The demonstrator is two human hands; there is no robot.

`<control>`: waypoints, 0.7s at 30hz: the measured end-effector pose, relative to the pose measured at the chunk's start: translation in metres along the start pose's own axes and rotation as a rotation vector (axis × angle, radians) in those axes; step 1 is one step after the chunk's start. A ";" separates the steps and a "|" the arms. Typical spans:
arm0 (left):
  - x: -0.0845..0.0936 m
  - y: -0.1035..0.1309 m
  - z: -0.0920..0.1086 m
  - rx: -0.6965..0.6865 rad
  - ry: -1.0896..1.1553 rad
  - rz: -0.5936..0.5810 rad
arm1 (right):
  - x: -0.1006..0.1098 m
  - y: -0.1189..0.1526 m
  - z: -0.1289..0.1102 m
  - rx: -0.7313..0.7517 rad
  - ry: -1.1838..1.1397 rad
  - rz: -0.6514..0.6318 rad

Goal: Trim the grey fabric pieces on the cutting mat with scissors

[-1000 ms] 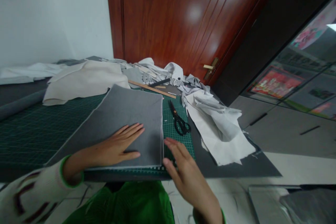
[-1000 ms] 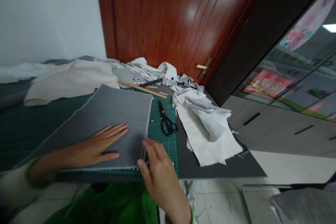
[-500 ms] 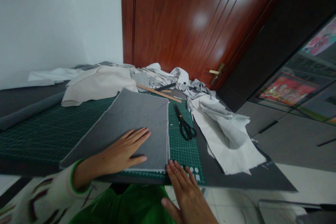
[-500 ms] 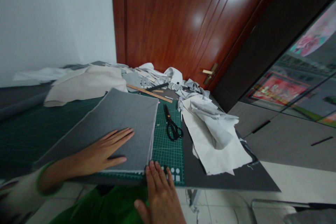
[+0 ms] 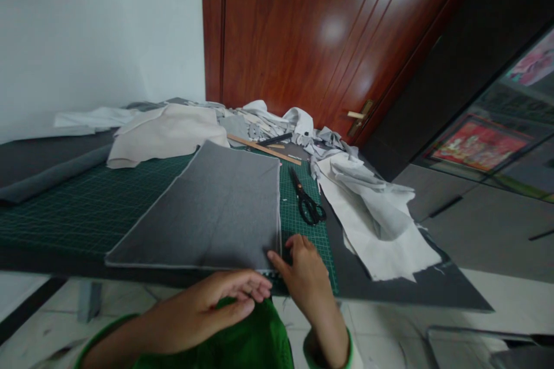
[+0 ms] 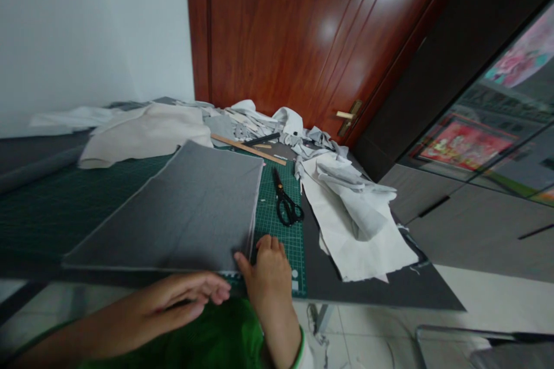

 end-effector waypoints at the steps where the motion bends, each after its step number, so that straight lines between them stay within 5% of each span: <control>1: -0.003 0.000 -0.004 0.001 0.029 0.004 | -0.002 -0.002 -0.005 -0.022 0.021 0.003; 9: -0.032 -0.005 -0.032 0.036 0.296 0.092 | -0.012 -0.004 -0.019 -0.014 -0.066 0.001; 21: -0.046 -0.009 -0.028 0.082 0.402 0.244 | -0.014 -0.008 -0.017 0.020 -0.038 0.046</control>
Point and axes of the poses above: each hand's wrist, its own y-axis away from the middle knuckle, its own x-axis out of the back of the hand, z = x × y, the point moved 3 cm from there along -y, towards the middle knuckle, and after that the axes turned 14 degrees about -x, right-handed, at the moved point
